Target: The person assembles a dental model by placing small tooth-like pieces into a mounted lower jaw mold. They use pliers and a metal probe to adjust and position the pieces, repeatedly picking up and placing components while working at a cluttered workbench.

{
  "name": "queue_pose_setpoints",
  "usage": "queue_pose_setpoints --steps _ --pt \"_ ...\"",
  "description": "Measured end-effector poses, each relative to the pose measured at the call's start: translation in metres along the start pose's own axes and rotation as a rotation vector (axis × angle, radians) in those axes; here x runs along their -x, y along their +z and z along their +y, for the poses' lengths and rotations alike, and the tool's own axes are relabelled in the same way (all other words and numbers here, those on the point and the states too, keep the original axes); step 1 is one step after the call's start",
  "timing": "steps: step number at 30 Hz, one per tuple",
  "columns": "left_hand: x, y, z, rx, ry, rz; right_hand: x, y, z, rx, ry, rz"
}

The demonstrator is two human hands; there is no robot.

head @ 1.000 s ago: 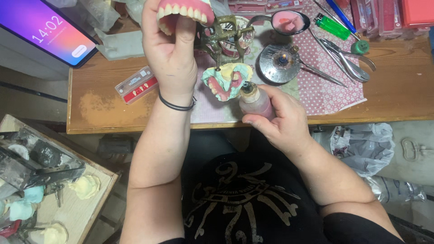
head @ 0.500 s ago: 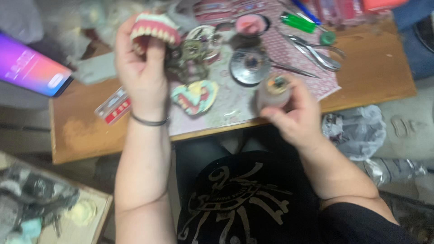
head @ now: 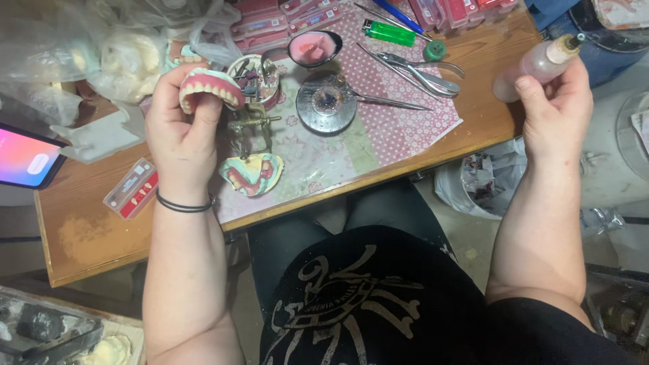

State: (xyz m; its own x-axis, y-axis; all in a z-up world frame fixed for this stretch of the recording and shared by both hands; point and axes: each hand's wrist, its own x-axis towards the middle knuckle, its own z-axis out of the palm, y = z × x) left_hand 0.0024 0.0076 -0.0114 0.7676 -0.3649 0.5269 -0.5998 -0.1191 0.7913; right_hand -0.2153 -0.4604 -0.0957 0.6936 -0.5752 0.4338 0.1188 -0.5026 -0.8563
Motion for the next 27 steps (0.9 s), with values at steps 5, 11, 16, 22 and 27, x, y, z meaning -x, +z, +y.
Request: queue_pose_setpoints --steps 5,11,16,22,27 --pt "0.003 0.001 -0.007 0.088 0.006 -0.011 0.016 0.026 -0.037 0.071 -0.376 0.275" --pt "0.01 0.005 -0.012 0.204 -0.082 -0.002 -0.003 0.065 -0.059 0.586 -0.363 -0.142" --pt "0.012 0.003 -0.006 0.192 -0.111 0.007 -0.038 0.08 -0.049 0.855 -0.283 -0.389" --pt "0.014 0.004 -0.003 0.135 -0.125 0.033 -0.063 0.084 -0.062 1.057 -0.137 -0.675" --pt "0.015 0.003 -0.001 0.063 -0.038 0.057 -0.07 0.087 -0.091 1.17 0.175 -0.933"
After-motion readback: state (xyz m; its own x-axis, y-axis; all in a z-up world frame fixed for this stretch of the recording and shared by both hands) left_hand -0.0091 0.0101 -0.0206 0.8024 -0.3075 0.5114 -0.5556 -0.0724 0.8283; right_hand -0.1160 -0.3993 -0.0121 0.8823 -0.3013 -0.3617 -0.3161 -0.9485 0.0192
